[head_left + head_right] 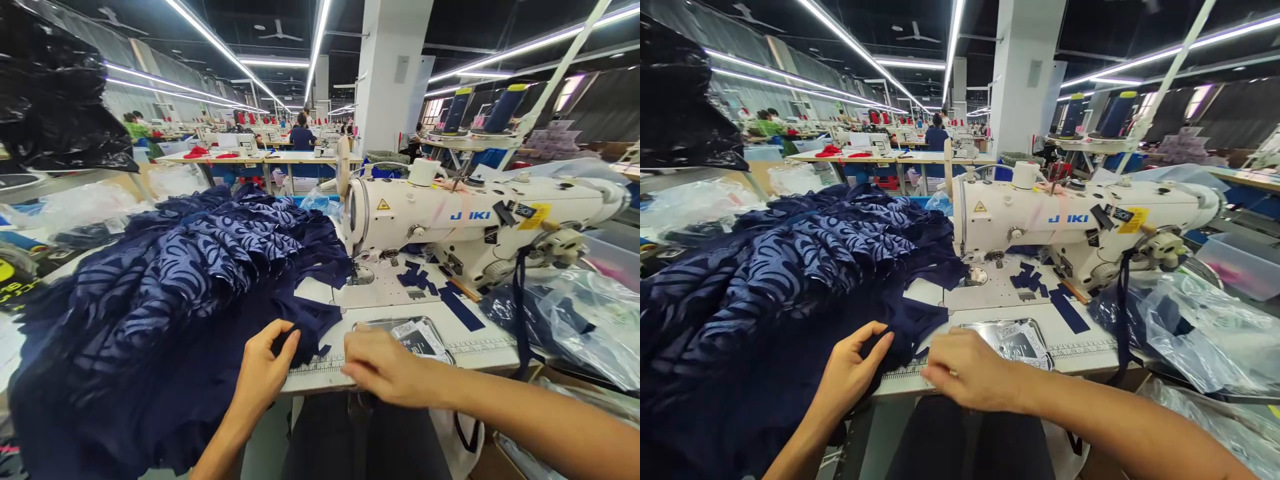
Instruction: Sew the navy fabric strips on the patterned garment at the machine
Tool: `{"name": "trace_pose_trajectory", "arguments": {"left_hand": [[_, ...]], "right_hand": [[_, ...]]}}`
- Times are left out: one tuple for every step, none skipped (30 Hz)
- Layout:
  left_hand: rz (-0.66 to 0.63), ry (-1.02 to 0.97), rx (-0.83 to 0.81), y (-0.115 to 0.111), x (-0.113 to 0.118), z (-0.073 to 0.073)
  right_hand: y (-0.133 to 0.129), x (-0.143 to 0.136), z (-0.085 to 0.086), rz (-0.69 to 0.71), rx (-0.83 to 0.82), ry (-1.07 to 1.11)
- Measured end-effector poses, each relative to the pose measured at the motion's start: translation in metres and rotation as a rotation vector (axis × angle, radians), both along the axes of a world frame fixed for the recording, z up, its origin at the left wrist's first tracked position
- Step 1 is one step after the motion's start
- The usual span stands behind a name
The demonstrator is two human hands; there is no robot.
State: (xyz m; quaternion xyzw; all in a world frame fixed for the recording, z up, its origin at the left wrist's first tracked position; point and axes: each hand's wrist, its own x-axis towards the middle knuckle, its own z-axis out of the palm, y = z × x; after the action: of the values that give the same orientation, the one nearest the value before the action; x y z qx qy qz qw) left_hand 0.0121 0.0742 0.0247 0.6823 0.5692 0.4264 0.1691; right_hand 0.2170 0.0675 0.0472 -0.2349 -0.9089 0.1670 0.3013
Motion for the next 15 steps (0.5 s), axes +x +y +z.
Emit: {"name": "trace_pose_trajectory", "arguments": {"left_hand": [[0.001,-0.019,-0.016,-0.001,0.001,0.000],[0.001,-0.035,-0.030,-0.002,0.002,0.001],[0.000,-0.048,-0.040,-0.003,0.003,0.001],[0.002,-0.059,-0.046,-0.003,0.004,0.001],[0.005,-0.067,-0.047,-0.004,0.005,0.001],[0.007,-0.072,-0.042,-0.004,0.006,0.001],[0.009,-0.074,-0.033,-0.004,0.006,0.001],[0.009,-0.075,-0.022,-0.004,0.007,0.002],[0.006,-0.077,-0.010,-0.005,0.007,0.002],[0.005,-0.081,0.000,-0.005,0.007,0.003],[0.006,-0.087,0.004,-0.005,0.008,0.003],[0.011,-0.092,0.001,-0.005,0.008,0.003],[0.014,-0.100,-0.004,-0.005,0.008,0.004],[0.014,-0.109,-0.008,-0.005,0.008,0.004],[0.010,-0.120,-0.012,-0.005,0.008,0.003]], "right_hand": [[0.005,-0.001,-0.002,-0.069,-0.007,0.042],[0.010,-0.002,-0.004,-0.129,-0.005,0.076],[0.015,-0.005,-0.006,-0.176,0.014,0.100],[0.018,-0.007,-0.007,-0.208,0.048,0.110],[0.020,-0.011,-0.008,-0.229,0.095,0.111],[0.022,-0.014,-0.009,-0.245,0.151,0.107],[0.023,-0.018,-0.009,-0.260,0.204,0.098],[0.024,-0.022,-0.010,-0.272,0.247,0.084],[0.025,-0.025,-0.009,-0.283,0.282,0.070],[0.026,-0.028,-0.009,-0.291,0.309,0.058],[0.027,-0.030,-0.009,-0.294,0.334,0.051],[0.027,-0.031,-0.008,-0.293,0.353,0.046],[0.028,-0.032,-0.008,-0.289,0.367,0.045],[0.027,-0.032,-0.007,-0.284,0.374,0.047],[0.027,-0.032,-0.007,-0.279,0.376,0.051]]}}
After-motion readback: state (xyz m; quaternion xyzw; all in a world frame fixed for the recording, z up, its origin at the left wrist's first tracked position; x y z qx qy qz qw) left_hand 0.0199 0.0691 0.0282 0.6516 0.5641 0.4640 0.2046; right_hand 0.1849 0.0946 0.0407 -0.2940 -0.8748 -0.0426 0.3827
